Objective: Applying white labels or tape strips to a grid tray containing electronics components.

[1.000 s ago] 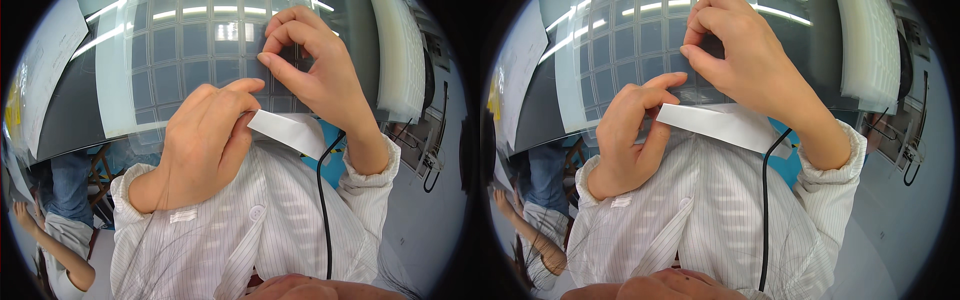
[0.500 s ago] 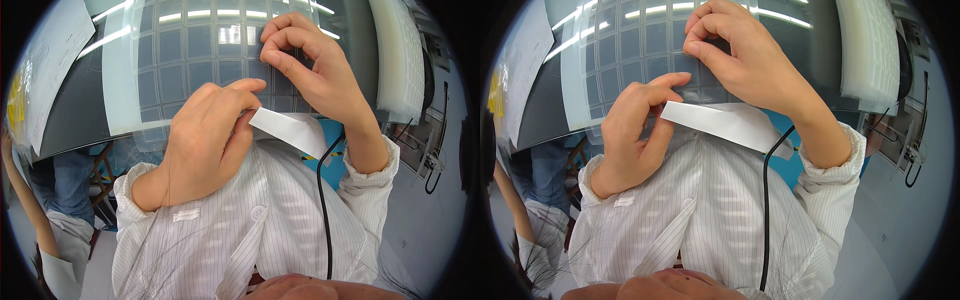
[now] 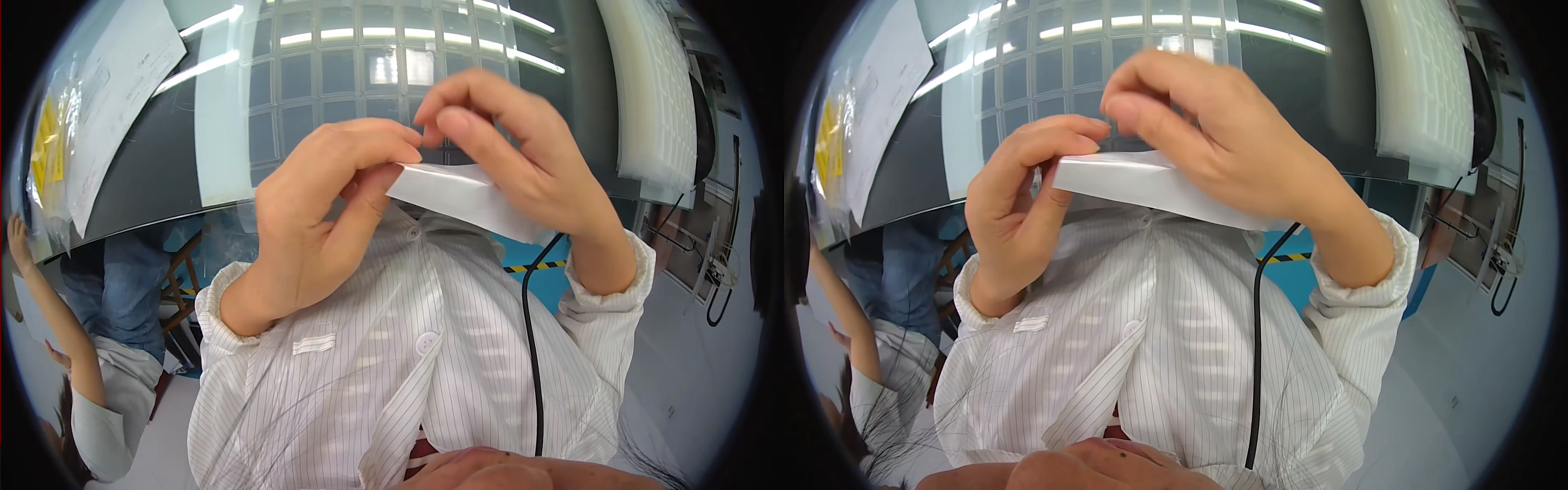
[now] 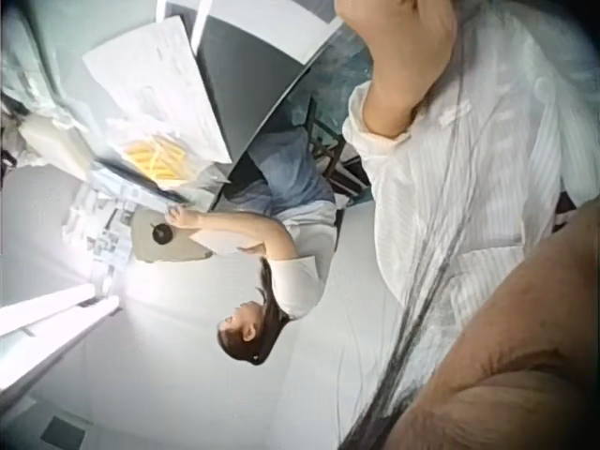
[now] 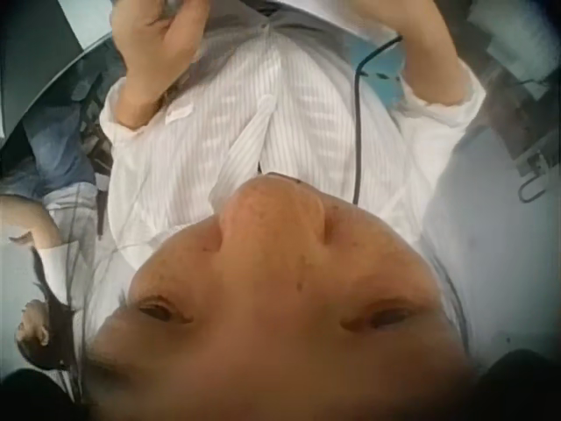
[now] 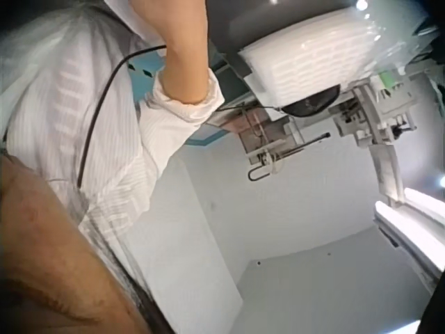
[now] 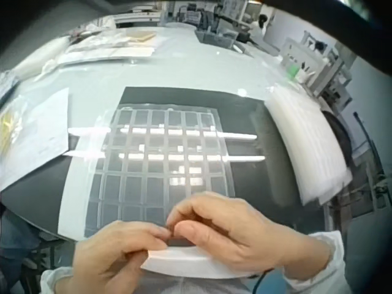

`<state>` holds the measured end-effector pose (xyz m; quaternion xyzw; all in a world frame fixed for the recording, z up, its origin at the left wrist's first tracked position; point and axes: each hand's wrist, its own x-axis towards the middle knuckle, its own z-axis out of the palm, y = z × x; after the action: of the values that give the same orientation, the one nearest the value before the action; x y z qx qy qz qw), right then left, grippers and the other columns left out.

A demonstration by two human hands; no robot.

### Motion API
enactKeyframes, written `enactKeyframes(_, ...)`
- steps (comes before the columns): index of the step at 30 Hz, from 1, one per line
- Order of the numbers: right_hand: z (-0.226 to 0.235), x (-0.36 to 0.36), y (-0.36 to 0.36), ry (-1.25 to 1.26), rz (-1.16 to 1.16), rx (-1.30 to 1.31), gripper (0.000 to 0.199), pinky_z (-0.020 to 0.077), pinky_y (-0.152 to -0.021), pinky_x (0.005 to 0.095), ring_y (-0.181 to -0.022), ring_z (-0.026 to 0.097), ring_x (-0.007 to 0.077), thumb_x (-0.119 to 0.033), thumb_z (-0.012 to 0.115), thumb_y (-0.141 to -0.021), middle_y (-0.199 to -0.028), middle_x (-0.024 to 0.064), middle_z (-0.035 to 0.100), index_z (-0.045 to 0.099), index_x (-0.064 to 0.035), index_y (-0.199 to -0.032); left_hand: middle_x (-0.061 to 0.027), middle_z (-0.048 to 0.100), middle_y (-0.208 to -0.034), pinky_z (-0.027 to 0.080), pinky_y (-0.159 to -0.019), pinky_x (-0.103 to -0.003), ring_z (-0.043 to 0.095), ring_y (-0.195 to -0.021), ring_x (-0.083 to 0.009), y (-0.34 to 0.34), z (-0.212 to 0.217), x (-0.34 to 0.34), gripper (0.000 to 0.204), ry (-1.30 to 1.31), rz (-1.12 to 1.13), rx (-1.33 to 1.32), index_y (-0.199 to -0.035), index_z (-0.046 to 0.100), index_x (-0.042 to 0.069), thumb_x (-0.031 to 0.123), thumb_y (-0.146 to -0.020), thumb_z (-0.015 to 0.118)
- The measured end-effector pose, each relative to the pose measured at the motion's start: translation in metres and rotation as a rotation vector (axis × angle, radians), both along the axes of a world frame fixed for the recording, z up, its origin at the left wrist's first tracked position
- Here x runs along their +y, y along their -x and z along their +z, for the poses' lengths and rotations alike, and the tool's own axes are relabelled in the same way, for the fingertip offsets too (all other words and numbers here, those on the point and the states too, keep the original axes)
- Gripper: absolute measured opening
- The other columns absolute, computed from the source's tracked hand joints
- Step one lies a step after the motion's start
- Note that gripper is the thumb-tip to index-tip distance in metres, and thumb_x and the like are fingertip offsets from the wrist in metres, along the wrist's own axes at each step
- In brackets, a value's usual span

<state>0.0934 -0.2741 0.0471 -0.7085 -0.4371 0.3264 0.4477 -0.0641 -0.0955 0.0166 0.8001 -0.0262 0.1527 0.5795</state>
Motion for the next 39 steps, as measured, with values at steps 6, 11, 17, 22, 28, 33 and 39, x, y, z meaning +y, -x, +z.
enactKeyframes(6,0.021,-0.012,-0.002,0.102,0.099,0.419,0.03,0.0483,-0.084,0.0241,-0.094,0.062,0.0086,-0.025,0.057,-0.107,-0.104,0.0023,0.068,0.067,0.0017,-0.117,-0.0132,0.069,-0.118,0.051,-0.083,-0.027,0.063,-0.098,-0.0158,-0.01,0.0,0.011,0.021,0.113,0.074,-0.241,-0.115,0.067,-0.001,-0.006,-0.095,0.062)
enactKeyframes(11,0.024,-0.021,-0.013,-0.222,-0.142,0.489,0.027,0.0511,-0.081,0.0237,-0.091,0.066,0.0068,-0.025,0.057,-0.107,-0.106,0.0003,0.07,0.066,-0.0021,-0.116,-0.0156,0.062,-0.132,0.052,-0.087,-0.027,0.063,-0.102,-0.0128,-0.013,0.012,-0.007,0.043,0.526,0.066,0.03,-0.144,0.047,-0.005,0.013,-0.107,0.056)
enactKeyframes(17,0.04,-0.014,-0.024,-0.703,-0.69,0.831,0.014,0.0461,-0.071,0.0239,-0.078,0.056,0.0124,-0.008,0.067,-0.098,-0.109,0.0095,0.06,0.061,0.0008,-0.107,-0.0076,0.069,-0.105,0.049,-0.076,-0.024,0.061,-0.089,-0.0081,-0.006,0.019,-0.032,0.033,0.394,-0.182,0.321,-0.124,0.064,-0.004,0.024,-0.107,0.058)
enactKeyframes(22,-0.009,-0.08,-0.082,-0.641,-0.541,0.712,0.031,0.0474,-0.104,0.0363,-0.112,0.065,0.0158,-0.022,0.047,-0.111,-0.116,0.0063,0.071,0.059,-0.0021,-0.133,-0.0011,0.068,-0.091,0.049,-0.071,-0.023,0.06,-0.081,-0.0067,-0.01,0.025,-0.025,0.029,0.555,-0.154,0.477,-0.111,0.07,-0.002,0.025,-0.105,0.063)
enactKeyframes(28,-0.003,-0.061,-0.06,-0.542,-0.847,0.724,0.03,0.0455,-0.107,0.0373,-0.116,0.059,0.0199,-0.019,0.05,-0.109,-0.121,0.0091,0.064,0.058,0.0029,-0.127,-0.0021,0.069,-0.094,0.052,-0.069,-0.023,0.062,-0.079,-0.0064,-0.005,0.028,-0.009,0.028,0.644,-0.075,0.439,-0.123,0.069,-0.002,0.015,-0.103,0.06)
enactKeyframes(33,-0.01,-0.066,-0.037,-0.493,-0.527,0.779,0.019,0.0582,-0.086,0.0296,-0.093,0.067,0.0135,-0.015,0.06,-0.105,-0.099,0.0044,0.069,0.063,-0.0018,-0.118,-0.0079,0.07,-0.099,0.05,-0.078,-0.032,0.062,-0.087,-0.017,0.01,0.029,0.028,0.027,-0.136,0.342,0.155,-0.122,0.069,0.001,0.006,-0.097,0.061)
enactKeyframes(39,-0.006,-0.034,0.014,-0.314,-0.373,0.858,0.022,0.0613,-0.089,0.0343,-0.104,0.072,0.0208,-0.008,0.064,-0.101,-0.114,0.0135,0.072,0.064,0.0015,-0.122,-0.0167,0.067,-0.113,0.05,-0.089,-0.04,0.063,-0.104,-0.033,0.001,0.042,0.005,0.031,-0.697,0.431,-0.221,-0.12,0.069,0.0,0.003,-0.089,0.07)
